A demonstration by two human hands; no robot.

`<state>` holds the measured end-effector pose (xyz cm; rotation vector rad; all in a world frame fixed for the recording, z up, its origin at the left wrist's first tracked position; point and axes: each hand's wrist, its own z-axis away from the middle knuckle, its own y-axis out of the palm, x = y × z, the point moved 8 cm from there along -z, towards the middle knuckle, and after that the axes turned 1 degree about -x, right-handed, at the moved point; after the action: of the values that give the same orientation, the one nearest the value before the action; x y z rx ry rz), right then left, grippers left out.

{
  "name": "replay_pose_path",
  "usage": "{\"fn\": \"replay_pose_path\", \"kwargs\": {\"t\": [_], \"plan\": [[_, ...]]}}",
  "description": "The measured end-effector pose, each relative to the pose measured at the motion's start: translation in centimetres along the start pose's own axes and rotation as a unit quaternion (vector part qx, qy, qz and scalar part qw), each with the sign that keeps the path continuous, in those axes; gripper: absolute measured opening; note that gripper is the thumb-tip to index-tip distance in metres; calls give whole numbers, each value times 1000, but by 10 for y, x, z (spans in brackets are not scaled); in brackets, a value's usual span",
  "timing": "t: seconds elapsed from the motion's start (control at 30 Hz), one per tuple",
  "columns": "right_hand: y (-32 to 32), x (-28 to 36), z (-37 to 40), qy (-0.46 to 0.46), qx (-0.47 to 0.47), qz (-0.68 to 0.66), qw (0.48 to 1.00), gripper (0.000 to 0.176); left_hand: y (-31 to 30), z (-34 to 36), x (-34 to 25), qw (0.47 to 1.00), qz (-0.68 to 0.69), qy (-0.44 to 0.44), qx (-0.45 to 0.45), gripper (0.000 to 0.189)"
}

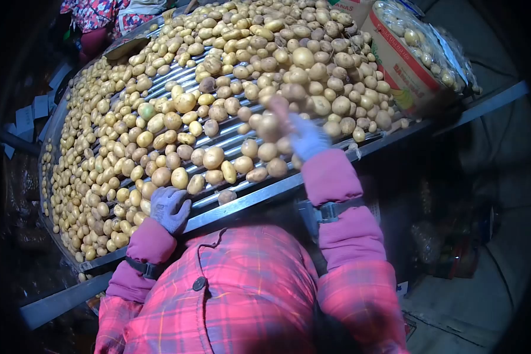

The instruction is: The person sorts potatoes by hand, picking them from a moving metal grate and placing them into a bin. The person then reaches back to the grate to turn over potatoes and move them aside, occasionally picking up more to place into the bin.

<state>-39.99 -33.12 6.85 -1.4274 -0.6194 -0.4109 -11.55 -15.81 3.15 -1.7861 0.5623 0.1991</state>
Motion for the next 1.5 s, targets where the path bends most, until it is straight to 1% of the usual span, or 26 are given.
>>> {"fn": "replay_pose_path", "kwargs": {"t": [0.07, 0.13, 0.2, 0.23, 0.27, 0.3, 0.37, 0.43, 0.5, 0.57, 0.63, 0.73, 0.8, 0.83, 0.9, 0.97, 1.0, 1.03, 1.1, 1.13, 1.2, 1.23, 1.3, 1.37, 1.43, 1.5], "plan": [[16, 13, 1, 5, 40, -33, 999, 39, -4, 2, -4, 1000, 2, -6, -3, 19], [30, 16, -21, -164, 4, -35, 986, 39, -13, 0, -13, 999, -10, 37, -17, 18], [-8, 35, -22, -196, -36, -125, 972, 39, -8, 3, -1, 1000, 0, 9, -25, 18], [-28, 24, -35, -228, -109, -12, 967, 42, -4, 6, 4, 999, 17, -13, -27, 17], [-61, 42, -21, -325, -182, -72, 925, 42, -11, 2, -8, 1000, 3, 19, -20, 17], [-77, 27, -27, -320, -266, 149, 897, 42, -11, 2, -8, 1000, 6, 15, -18, 17], [-80, 2, -30, -319, -275, 233, 876, 39, -13, 2, -13, 998, -8, 47, -28, 16], [-67, -2, -15, -356, -239, 317, 846, 37, -23, -2, -23, 993, 2, 88, -83, 7], [-49, -6, 1, -241, -116, 219, 938, 32, -10, 0, -5, 1000, 2, -26, -10, 18], [-13, -15, 22, -95, 57, 172, 979, 38, -11, -2, -7, 1000, 7, -22, -8, 18], [17, -41, 30, -154, 29, 218, 963, 47, -9, -1, -8, 1000, 10, -19, -6, 19], [35, -35, 24, -49, 125, 141, 981, 56, -8, -2, -14, 997, 59, -20, -45, 22], [33, -37, 23, -61, 108, 139, 982, 58, 20, -8, -6, 860, 467, -204, 20, 27], [30, -33, 20, -79, 92, 139, 983, 60, 18, -17, -18, 816, 551, -166, 56, 37], [22, 6, 30, -146, 62, -1, 987, 59, 20, -23, -57, 464, 803, -359, 108, 45], [37, 49, 45, -124, 240, -216, 938, 55, 40, -32, -61, 383, 858, -323, 110, 51], [38, 52, 38, -104, 224, -291, 924, 50, 40, -37, -67, 404, 848, -329, 100, 52], [39, 47, 27, -104, 226, -291, 924, 50, 59, -31, -62, 330, 879, -331, 91, 51], [27, 17, -3, -127, 74, -40, 988, 51, 75, -19, -34, 539, 757, -360, 80, 44], [42, 6, -7, -119, 103, 13, 987, 52, 74, -14, -36, 539, 758, -360, 78, 44], [63, -8, -15, -161, 75, 100, 979, 52, 34, -23, -48, 769, 587, -241, 81, 36], [73, -12, -20, -198, 47, 185, 961, 51, 28, -25, -47, 770, 585, -242, 75, 36], [62, -12, -25, -235, 40, 140, 961, 50, 35, -17, -42, 585, 730, -349, 51, 33], [44, -19, -31, -78, 113, -120, 983, 52, 36, -20, -42, 546, 767, -333, 47, 41], [29, 17, -19, -63, 145, -208, 965, 50, 39, -22, -45, 468, 831, -297, 50, 58], [43, 56, 1, -24, 282, -229, 931, 45, 37, -38, -44, 668, 707, -228, 52, 72]]}}
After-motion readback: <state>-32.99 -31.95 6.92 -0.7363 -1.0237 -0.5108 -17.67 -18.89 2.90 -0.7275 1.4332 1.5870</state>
